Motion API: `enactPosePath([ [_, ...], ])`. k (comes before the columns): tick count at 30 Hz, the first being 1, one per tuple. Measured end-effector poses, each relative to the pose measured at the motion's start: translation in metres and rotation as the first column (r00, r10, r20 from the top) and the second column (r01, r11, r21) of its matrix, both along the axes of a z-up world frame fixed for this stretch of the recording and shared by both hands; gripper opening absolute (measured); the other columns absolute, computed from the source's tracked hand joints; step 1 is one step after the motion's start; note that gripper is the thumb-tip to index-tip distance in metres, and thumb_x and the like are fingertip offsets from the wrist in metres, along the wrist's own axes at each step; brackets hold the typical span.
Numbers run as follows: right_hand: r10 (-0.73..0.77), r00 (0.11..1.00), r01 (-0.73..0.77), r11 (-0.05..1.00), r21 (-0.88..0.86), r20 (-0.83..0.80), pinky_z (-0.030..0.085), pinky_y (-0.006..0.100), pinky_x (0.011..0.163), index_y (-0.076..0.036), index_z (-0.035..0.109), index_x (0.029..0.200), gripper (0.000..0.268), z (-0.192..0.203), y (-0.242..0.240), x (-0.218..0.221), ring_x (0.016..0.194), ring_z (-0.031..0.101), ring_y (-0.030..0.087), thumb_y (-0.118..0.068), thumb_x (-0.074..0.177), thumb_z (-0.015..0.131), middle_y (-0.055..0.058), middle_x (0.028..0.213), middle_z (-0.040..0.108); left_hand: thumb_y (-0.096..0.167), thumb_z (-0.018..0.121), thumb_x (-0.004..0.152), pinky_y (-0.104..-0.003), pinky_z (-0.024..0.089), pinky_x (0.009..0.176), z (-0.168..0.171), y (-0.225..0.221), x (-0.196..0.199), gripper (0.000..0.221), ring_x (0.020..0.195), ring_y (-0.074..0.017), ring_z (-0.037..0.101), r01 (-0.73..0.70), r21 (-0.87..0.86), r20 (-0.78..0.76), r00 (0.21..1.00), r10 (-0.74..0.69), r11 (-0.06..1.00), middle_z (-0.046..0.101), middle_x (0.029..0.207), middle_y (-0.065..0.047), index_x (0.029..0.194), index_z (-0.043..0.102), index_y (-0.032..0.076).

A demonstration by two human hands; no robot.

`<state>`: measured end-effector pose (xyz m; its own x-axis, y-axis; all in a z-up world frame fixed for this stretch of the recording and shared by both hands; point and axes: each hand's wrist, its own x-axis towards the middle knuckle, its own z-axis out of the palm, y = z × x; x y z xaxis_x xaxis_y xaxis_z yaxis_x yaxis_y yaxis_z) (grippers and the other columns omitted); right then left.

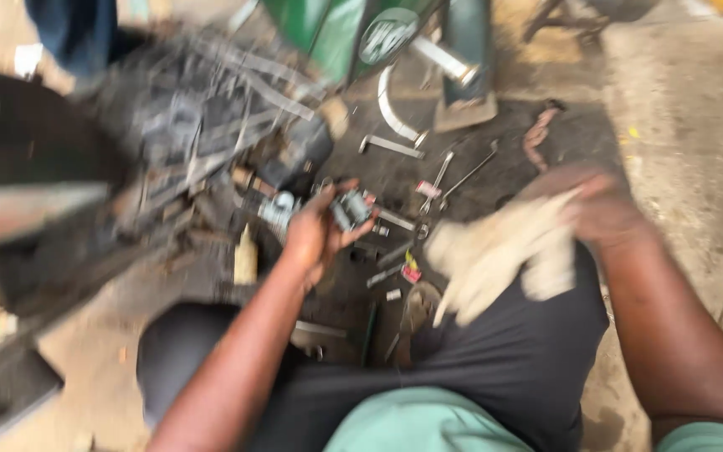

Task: Disassembling, cleaning, and reassembling a motorcycle carburetor with sealant application.

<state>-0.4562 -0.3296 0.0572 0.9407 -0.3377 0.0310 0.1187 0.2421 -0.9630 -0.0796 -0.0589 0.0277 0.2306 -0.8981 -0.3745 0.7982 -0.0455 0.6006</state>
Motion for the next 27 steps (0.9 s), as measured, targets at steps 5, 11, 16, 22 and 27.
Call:
enactPosePath([
  [5, -0.251, 0.968, 0.246, 0.925, 0.29, -0.019, 0.06, 0.051, 0.094, 0.006, 0.063, 0.13, 0.045, -0.013, 0.039, 0.056, 0.104, 0.072, 0.037, -0.01, 0.088, 0.066, 0.023, 0.12, 0.071, 0.038, 0.034, 0.109, -0.039, 0.064, 0.084, 0.006, 0.005, -0.008, 0.049, 0.099, -0.0319, 0.076, 0.086, -0.1, 0.048, 0.996, -0.081, 0.991, 0.071, 0.111, -0.02, 0.133, 0.055, 0.0],
  [11, -0.514, 0.839, 0.541, 0.822, 0.178, -0.176, 0.064, 0.044, 0.079, -0.003, 0.059, 0.129, 0.037, -0.041, 0.125, 0.134, 0.088, 0.072, 0.028, -0.014, 0.094, 0.051, 0.015, 0.106, 0.07, 0.049, 0.038, 0.109, -0.031, 0.055, 0.056, -0.016, 0.009, -0.015, 0.051, 0.07, -0.0191, 0.066, 0.078, 0.075, 0.338, 0.936, -0.099, 0.994, 0.069, 0.101, -0.009, 0.126, 0.065, 0.008],
  [16, -0.307, 0.945, 0.085, 0.555, -0.828, -0.109, 0.054, 0.049, 0.092, -0.006, 0.06, 0.127, 0.058, 0.005, 0.215, 0.174, 0.11, 0.06, 0.032, -0.025, 0.077, 0.082, 0.019, 0.116, 0.063, 0.044, 0.051, 0.106, -0.033, 0.055, 0.069, -0.004, -0.001, -0.026, 0.049, 0.079, -0.0193, 0.066, -0.074, 0.153, 0.381, 0.924, 0.01, 0.986, 0.073, 0.096, -0.012, 0.109, 0.069, -0.002],
  [22, -0.347, 0.924, 0.174, 0.001, -0.985, 0.163, 0.036, 0.055, 0.111, -0.006, 0.061, 0.131, 0.055, 0.016, 0.231, 0.186, 0.137, 0.049, 0.037, -0.034, 0.086, 0.077, 0.014, 0.129, 0.066, 0.041, 0.051, 0.105, -0.034, 0.053, 0.074, -0.031, -0.003, -0.026, 0.047, 0.081, -0.0179, 0.064, -0.098, 0.102, 0.401, 0.915, 0.05, 0.99, 0.072, 0.094, -0.009, 0.106, 0.069, -0.002],
  [27, -0.386, 0.914, 0.232, 0.251, -0.94, 0.123, 0.043, 0.049, 0.112, -0.009, 0.065, 0.103, 0.026, 0.006, 0.23, 0.186, 0.134, 0.056, 0.034, -0.017, 0.083, 0.079, 0.012, 0.119, 0.063, 0.039, 0.047, 0.105, -0.034, 0.05, 0.077, 0.006, 0.012, -0.042, 0.047, 0.081, -0.0195, 0.067, -0.201, 0.155, 0.881, 0.471, -0.043, 0.967, 0.072, 0.087, -0.008, 0.108, 0.071, 0.0],
])
